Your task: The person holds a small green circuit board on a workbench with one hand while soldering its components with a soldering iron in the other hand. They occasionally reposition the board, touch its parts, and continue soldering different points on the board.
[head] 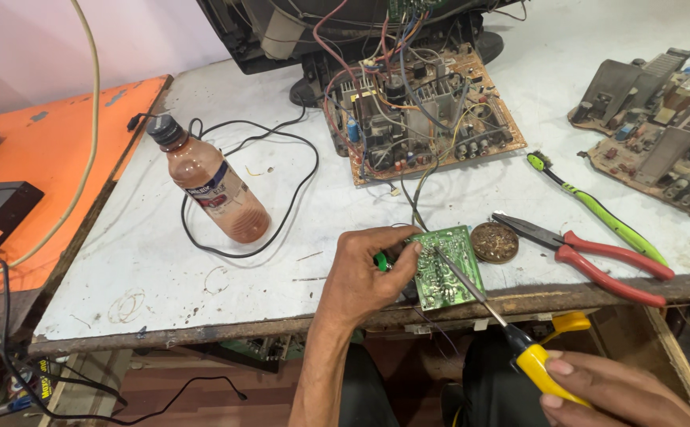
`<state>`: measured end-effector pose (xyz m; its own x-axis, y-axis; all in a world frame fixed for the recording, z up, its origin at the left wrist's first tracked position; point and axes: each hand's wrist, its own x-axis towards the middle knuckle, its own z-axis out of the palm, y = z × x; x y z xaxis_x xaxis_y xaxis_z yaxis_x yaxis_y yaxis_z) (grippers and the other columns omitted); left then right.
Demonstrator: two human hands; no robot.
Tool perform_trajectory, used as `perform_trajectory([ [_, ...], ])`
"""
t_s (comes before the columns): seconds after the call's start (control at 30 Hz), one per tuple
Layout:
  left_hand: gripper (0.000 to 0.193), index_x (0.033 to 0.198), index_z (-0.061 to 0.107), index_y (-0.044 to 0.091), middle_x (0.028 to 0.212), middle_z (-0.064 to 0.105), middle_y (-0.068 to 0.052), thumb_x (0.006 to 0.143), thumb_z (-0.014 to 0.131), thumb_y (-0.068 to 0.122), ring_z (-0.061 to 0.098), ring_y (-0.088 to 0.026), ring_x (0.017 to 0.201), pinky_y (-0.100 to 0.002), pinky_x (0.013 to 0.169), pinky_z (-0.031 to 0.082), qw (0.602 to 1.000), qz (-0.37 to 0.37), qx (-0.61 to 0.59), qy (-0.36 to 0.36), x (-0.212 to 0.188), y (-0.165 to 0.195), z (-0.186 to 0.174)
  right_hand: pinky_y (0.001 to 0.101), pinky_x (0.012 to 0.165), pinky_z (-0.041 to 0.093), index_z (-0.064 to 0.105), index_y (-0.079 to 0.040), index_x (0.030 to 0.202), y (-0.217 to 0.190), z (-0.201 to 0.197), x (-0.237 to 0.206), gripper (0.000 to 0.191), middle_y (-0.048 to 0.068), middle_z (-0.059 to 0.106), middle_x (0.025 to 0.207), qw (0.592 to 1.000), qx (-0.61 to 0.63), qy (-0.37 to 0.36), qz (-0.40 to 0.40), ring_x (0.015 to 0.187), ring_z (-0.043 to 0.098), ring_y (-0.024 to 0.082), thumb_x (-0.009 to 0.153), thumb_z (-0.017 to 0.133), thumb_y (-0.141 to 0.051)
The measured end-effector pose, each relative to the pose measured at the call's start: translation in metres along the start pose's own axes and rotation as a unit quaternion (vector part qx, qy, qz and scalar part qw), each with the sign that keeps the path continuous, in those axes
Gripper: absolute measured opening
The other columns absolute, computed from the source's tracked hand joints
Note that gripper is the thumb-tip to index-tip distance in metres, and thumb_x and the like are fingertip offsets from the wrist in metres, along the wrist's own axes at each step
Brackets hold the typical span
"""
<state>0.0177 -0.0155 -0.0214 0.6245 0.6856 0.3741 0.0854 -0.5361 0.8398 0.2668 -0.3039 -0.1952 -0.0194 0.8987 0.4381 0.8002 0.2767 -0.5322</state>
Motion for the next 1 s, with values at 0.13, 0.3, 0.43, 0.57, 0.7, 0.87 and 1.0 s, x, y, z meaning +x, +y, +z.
perform_trajectory([
  [0.13,0.027,0.111,0.078,0.0,0.084,0.08,-0.01,0.089,0.073,0.015,0.067,-0.008,0.069,-0.027,0.06,0.054,1.0,0.008,-0.022,-0.001,0.0,-0.001,0.0,0.0335,0.108,0.055,0.07,-0.015,0.132,-0.01,-0.001,0.002,0.054,0.008,0.067,0.137,0.999,0.021,0.047,0.018,0.128,0.067,0.021,0.08,0.08,-0.022],
  [0.3,0.027,0.109,0.079,-0.001,0.08,0.079,-0.011,0.088,0.073,0.014,0.067,-0.009,0.068,-0.027,0.06,0.054,1.0,0.008,-0.002,0.002,0.0,0.0,-0.001,0.0373,0.105,0.063,0.076,-0.008,0.128,-0.009,0.009,-0.002,0.056,0.012,0.072,0.129,0.971,0.144,0.04,0.187,0.121,0.072,0.026,0.074,0.088,-0.01],
  [0.43,0.027,0.111,0.078,-0.001,0.084,0.08,-0.01,0.088,0.073,0.014,0.068,-0.008,0.07,-0.026,0.061,0.055,1.0,0.01,-0.014,0.004,0.0,0.001,0.0,0.0357,0.109,0.056,0.072,-0.01,0.13,-0.002,0.006,-0.004,0.056,0.011,0.072,0.135,0.995,0.05,0.044,0.073,0.128,0.07,0.024,0.076,0.085,-0.018],
  [0.57,0.026,0.109,0.079,-0.001,0.079,0.079,-0.01,0.088,0.072,0.013,0.066,-0.009,0.067,-0.027,0.059,0.053,1.0,0.006,-0.002,0.003,0.0,0.001,-0.001,0.036,0.11,0.054,0.073,-0.013,0.129,-0.013,-0.002,0.009,0.057,0.01,0.071,0.136,0.999,0.017,0.031,0.023,0.129,0.068,0.024,0.074,0.086,-0.021],
  [0.7,0.027,0.11,0.078,0.0,0.082,0.08,-0.01,0.088,0.072,0.014,0.068,-0.009,0.068,-0.027,0.06,0.054,1.0,0.007,-0.01,0.001,0.0,0.002,0.0,0.0308,0.103,0.057,0.07,-0.015,0.126,-0.042,-0.008,0.021,0.045,0.008,0.068,0.138,0.993,0.06,0.1,0.015,0.129,0.07,0.02,0.082,0.079,-0.017],
  [0.87,0.026,0.109,0.078,0.0,0.079,0.079,-0.01,0.088,0.072,0.014,0.067,-0.009,0.067,-0.027,0.059,0.054,1.0,0.018,0.001,0.004,0.001,0.002,0.0,0.031,0.099,0.059,0.073,-0.013,0.117,-0.052,-0.012,0.037,0.042,0.011,0.069,0.13,0.993,0.036,0.109,-0.008,0.124,0.07,0.021,0.076,0.081,-0.016],
  [1.0,0.027,0.11,0.078,0.0,0.078,0.078,-0.009,0.087,0.073,0.014,0.065,-0.009,0.065,-0.028,0.058,0.052,1.0,0.008,0.005,0.001,0.001,0.002,-0.001,0.0349,0.102,0.062,0.073,-0.015,0.109,-0.051,-0.01,0.041,0.04,0.01,0.072,0.122,0.988,-0.037,0.146,-0.037,0.119,0.071,0.023,0.07,0.084,-0.016],
])
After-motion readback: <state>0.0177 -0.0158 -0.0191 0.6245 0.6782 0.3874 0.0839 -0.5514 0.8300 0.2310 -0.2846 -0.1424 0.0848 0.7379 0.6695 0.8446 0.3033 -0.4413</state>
